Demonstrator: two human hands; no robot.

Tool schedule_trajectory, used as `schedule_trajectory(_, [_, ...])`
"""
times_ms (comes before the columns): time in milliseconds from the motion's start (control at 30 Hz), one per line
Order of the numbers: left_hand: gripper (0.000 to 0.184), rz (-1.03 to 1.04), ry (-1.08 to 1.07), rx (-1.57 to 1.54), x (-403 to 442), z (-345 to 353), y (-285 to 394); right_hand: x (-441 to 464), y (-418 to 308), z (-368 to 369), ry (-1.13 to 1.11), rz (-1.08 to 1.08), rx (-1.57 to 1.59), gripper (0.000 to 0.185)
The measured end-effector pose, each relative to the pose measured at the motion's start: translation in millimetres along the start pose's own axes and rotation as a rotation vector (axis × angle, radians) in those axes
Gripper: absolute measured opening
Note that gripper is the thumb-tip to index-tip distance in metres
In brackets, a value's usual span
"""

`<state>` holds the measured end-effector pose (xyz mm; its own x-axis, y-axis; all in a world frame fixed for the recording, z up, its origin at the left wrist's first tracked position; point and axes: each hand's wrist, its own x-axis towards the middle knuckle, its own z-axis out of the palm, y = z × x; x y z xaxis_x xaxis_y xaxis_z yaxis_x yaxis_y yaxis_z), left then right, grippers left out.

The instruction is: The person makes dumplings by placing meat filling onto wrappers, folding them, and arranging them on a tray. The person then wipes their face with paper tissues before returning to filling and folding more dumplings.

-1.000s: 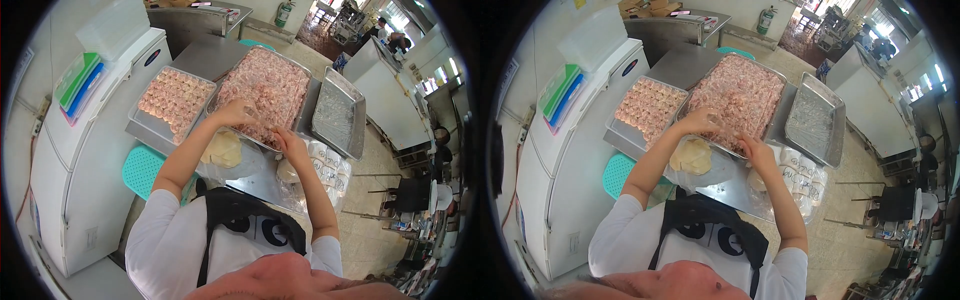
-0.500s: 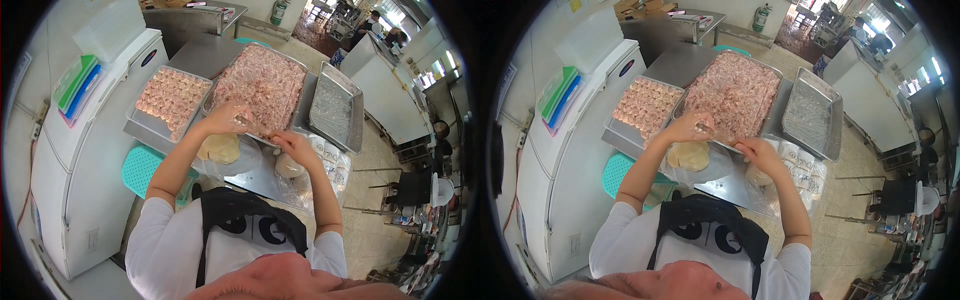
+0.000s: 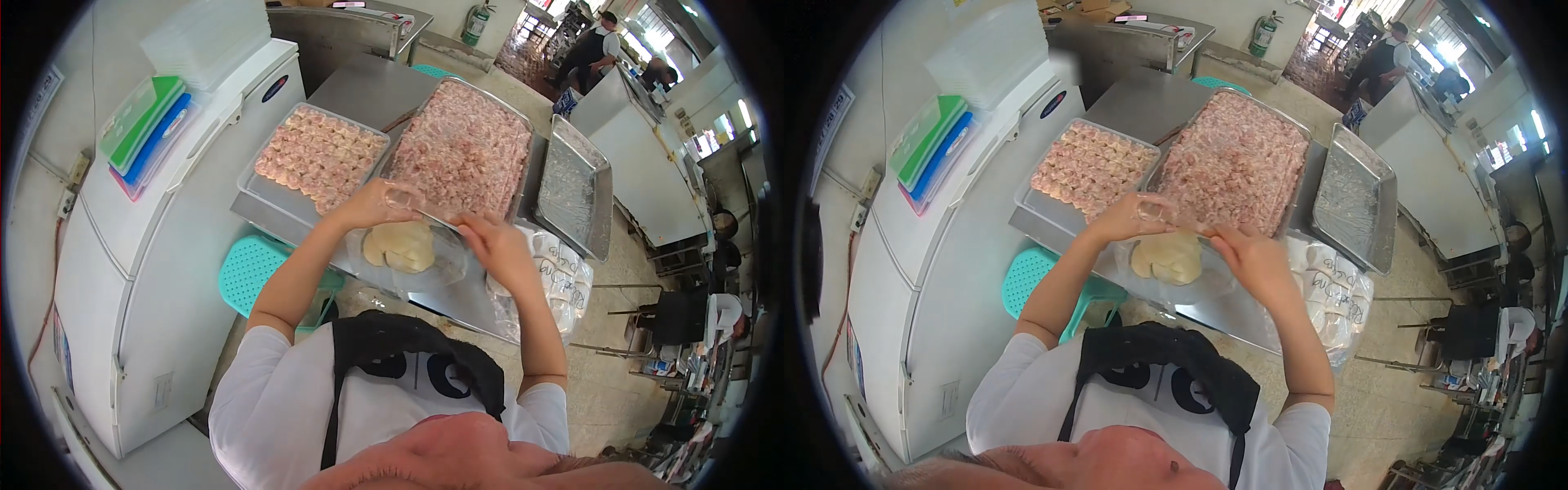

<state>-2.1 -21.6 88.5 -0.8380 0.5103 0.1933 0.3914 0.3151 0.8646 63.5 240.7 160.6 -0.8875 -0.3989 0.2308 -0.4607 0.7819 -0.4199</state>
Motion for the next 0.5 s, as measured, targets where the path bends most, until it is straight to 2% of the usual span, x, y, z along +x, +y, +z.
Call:
schedule_trajectory(67, [0.052, 0.003, 0.011, -0.056, -10.4, -16.3, -2.5, 8.4, -3.1, 32.6, -0.015, -0.046, 0.082, 0.022])
schedule_trajectory(133, [0.051, -0.192, 0.006, 0.083, -19.8, -40.3, -14.2, 17.4, -7.4, 43.8, -0.038, -0.013, 0.076, 0.021])
schedule_trajectory(200, [0.053, -0.199, 0.006, 0.143, -37.9, -69.9, -26.0, 21.4, -15.0, 52.1, -0.068, 0.023, 0.079, 0.021])
schedule_trajectory(267, [0.054, -0.203, 0.001, 0.201, -60.4, -97.3, -45.2, 23.6, -22.7, 58.7, 0.054, 0.055, 0.281, 0.021])
schedule_trajectory(333, [0.049, -0.318, 0.096, 0.212, -82.7, -116.9, -80.9, 15.6, -12.8, 76.8, 0.075, 0.083, 0.305, 0.022])
schedule_trajectory(400, [0.049, -0.260, 0.092, 0.265, -104.9, -125.3, -126.8, 2.4, -9.5, 90.6, 0.073, 0.344, 0.442, 0.025])
schedule_trajectory(467, [0.050, -0.196, 0.082, 0.318, -116.7, -124.7, -151.9, -7.0, -9.2, 101.9, 0.064, 0.366, 0.506, 0.027])
schedule_trajectory(500, [0.054, -0.100, 0.102, 0.385, -122.6, -119.7, -157.5, -12.3, -8.9, 108.4, 0.082, 0.416, 0.560, 0.027])
